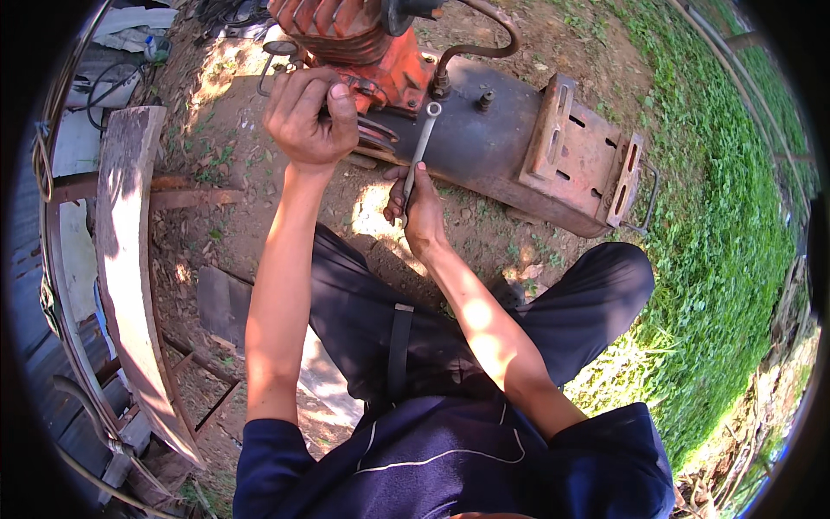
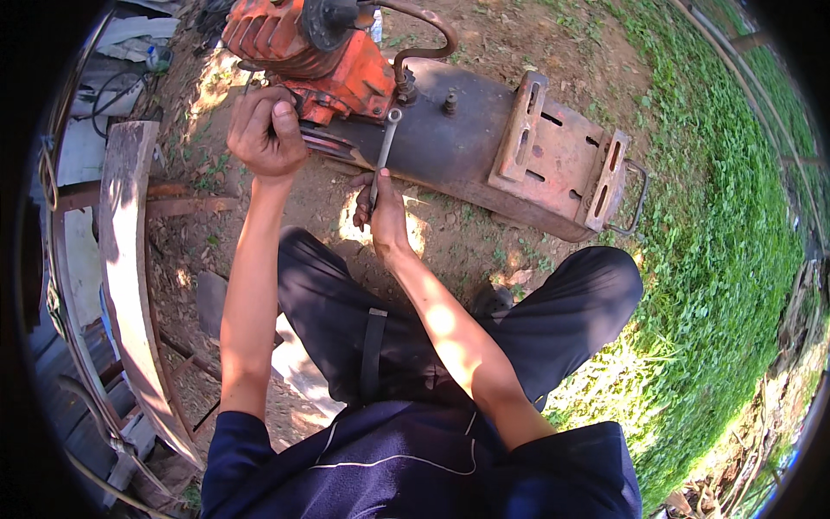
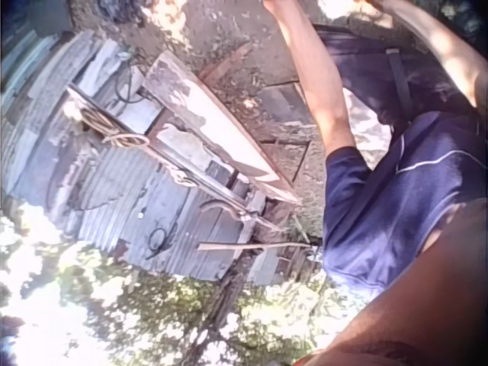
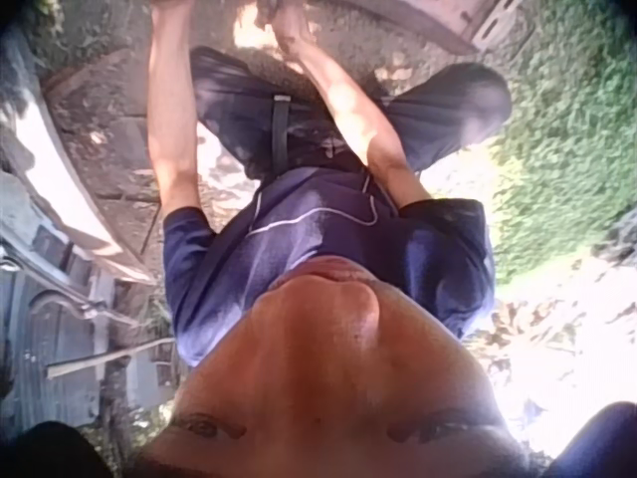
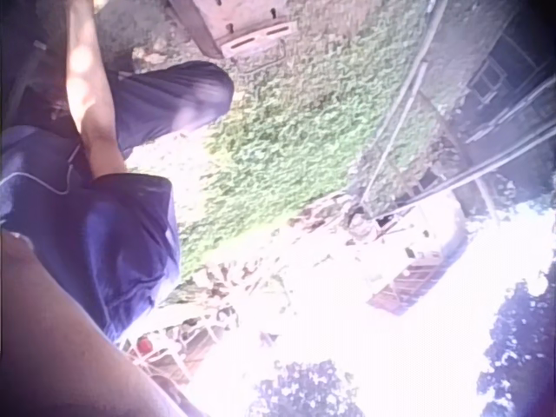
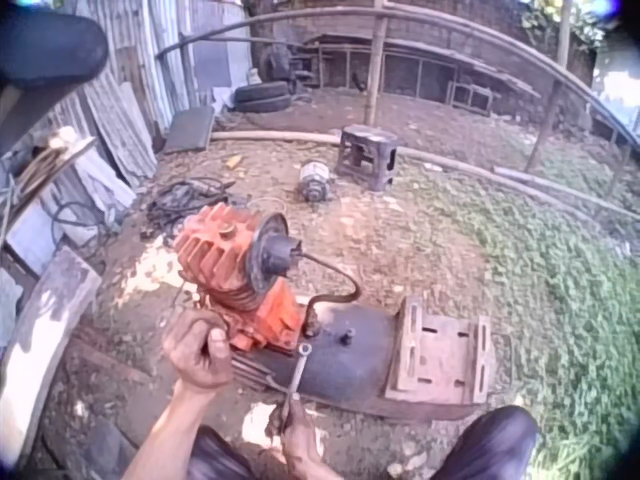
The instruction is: The person uses a wrench to loosen and tighten bolts on an air compressor motor assembly while sitting on the ground outdoors.
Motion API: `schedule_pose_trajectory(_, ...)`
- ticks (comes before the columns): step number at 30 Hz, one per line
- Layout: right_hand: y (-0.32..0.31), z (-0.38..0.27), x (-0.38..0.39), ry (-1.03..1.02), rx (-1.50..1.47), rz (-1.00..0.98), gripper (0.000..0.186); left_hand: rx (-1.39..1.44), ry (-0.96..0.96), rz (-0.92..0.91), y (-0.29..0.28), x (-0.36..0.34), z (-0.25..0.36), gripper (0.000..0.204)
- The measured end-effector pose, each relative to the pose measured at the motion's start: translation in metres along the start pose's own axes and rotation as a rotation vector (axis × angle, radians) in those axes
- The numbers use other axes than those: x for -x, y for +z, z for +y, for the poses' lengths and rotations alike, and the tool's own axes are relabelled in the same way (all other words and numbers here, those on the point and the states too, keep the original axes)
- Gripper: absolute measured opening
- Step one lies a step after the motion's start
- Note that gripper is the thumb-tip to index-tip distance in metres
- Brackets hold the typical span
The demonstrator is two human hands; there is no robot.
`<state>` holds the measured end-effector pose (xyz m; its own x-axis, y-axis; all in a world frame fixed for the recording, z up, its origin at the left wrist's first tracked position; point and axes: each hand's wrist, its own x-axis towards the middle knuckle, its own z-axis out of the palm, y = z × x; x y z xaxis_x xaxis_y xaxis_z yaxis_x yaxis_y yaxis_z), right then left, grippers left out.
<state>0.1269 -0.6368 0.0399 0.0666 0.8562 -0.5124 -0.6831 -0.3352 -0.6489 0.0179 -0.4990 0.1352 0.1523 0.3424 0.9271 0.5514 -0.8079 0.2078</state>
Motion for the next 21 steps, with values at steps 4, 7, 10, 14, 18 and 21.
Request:
schedule_pose_trajectory(4, -0.005, -0.008, 0.004, -0.092, 0.107, 0.043, 0.034, -0.001, -0.011, -0.003, 0.001, 0.000, 0.001, 0.027)
schedule_pose_trajectory(7, -0.003, -0.013, 0.007, -0.055, 0.142, 0.052, 0.028, 0.000, -0.011, 0.012, 0.001, -0.001, 0.001, 0.027)
schedule_pose_trajectory(10, 0.000, -0.016, 0.003, -0.048, 0.222, 0.056, 0.026, -0.001, -0.017, 0.001, 0.000, -0.003, 0.003, 0.027)
schedule_pose_trajectory(14, 0.005, -0.017, 0.000, -0.053, 0.325, 0.046, 0.025, 0.001, -0.021, -0.008, 0.000, -0.003, 0.003, 0.026)
schedule_pose_trajectory(18, 0.016, -0.024, 0.003, -0.022, 0.319, 0.047, 0.025, 0.001, -0.026, -0.005, -0.001, -0.002, 0.002, 0.025)
schedule_pose_trajectory(21, 0.027, -0.022, 0.001, 0.012, 0.193, 0.081, 0.025, -0.001, -0.026, -0.007, -0.001, 0.000, 0.001, 0.024)
